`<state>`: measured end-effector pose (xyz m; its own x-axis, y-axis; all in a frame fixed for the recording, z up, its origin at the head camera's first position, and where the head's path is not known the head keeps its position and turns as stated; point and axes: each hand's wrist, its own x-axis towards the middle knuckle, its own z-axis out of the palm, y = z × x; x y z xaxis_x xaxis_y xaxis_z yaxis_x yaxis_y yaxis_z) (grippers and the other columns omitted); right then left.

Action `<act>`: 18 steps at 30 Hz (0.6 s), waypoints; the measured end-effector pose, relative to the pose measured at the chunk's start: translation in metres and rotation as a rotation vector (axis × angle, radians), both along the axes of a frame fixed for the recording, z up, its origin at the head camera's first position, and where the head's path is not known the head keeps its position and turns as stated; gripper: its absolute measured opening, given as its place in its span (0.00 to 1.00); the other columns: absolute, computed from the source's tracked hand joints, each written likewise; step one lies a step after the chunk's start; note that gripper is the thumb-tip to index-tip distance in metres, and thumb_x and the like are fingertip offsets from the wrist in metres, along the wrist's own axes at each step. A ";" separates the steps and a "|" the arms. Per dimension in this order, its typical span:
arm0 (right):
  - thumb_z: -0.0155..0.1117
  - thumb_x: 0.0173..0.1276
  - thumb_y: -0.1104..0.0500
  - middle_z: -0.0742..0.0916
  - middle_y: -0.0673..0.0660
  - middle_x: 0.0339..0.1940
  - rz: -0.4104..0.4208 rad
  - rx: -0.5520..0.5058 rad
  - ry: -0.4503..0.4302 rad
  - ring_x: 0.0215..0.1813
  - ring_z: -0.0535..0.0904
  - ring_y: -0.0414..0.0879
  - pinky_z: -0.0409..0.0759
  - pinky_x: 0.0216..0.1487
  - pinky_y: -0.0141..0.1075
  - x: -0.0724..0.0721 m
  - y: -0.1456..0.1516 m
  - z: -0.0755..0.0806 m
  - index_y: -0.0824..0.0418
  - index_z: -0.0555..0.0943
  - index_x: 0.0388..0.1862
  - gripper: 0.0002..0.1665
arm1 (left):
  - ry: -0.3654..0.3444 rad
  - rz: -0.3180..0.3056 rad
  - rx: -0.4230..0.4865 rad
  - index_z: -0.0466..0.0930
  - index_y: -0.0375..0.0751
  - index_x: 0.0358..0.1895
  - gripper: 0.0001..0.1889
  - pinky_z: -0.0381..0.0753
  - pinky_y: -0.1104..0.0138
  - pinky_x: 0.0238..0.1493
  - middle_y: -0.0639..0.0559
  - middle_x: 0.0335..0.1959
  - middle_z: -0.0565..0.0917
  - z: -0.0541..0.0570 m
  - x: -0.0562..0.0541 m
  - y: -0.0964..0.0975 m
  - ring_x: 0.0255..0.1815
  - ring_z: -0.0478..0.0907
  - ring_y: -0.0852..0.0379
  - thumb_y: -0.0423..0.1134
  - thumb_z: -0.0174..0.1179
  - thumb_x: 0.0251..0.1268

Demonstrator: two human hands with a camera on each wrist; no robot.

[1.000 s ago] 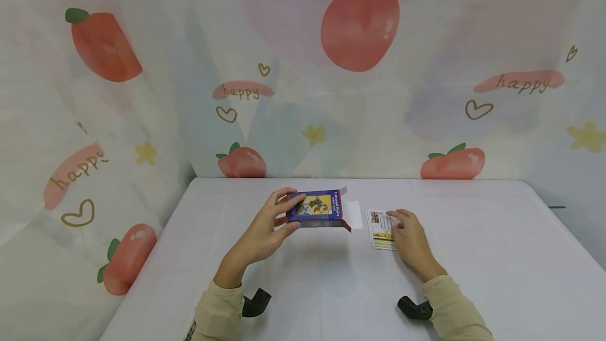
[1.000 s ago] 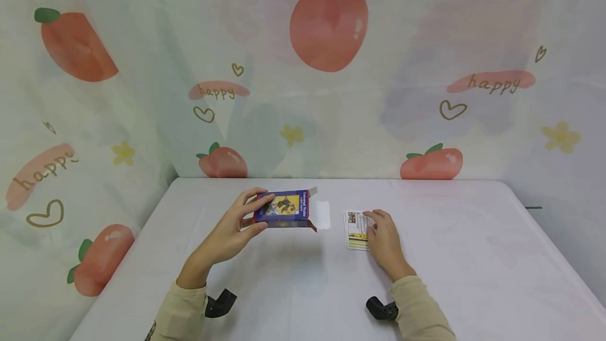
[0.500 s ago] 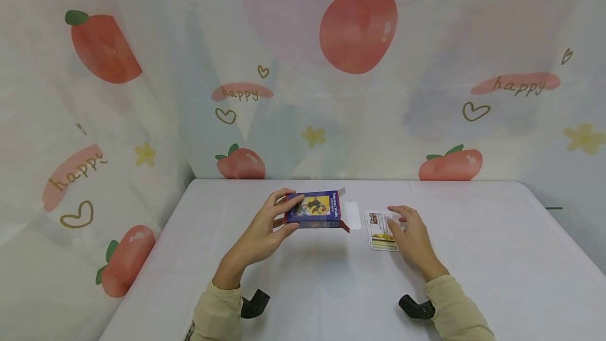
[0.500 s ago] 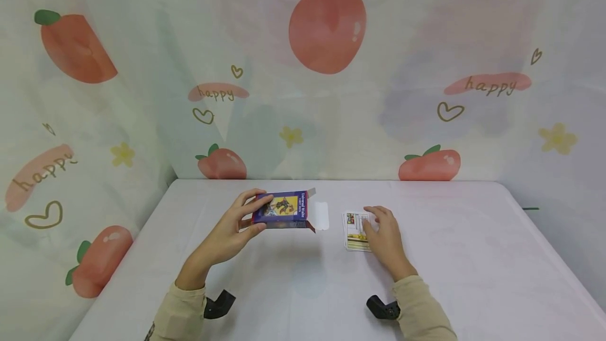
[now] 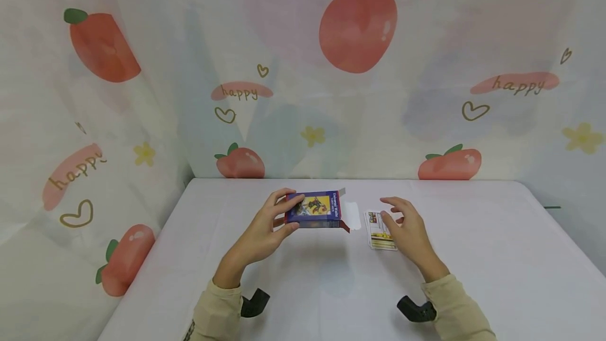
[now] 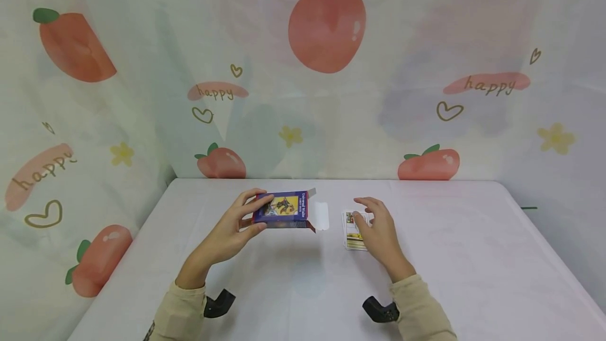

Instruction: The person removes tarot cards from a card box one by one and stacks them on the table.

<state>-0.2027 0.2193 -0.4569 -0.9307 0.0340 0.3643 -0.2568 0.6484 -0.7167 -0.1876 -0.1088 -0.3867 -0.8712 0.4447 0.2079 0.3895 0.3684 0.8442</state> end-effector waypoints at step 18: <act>0.61 0.74 0.62 0.82 0.62 0.63 0.097 -0.055 0.073 0.56 0.77 0.54 0.77 0.49 0.34 0.026 -0.026 0.040 0.61 0.79 0.63 0.20 | -0.024 -0.008 -0.006 0.69 0.44 0.74 0.30 0.76 0.43 0.67 0.45 0.76 0.59 -0.003 -0.001 0.002 0.78 0.61 0.37 0.29 0.61 0.70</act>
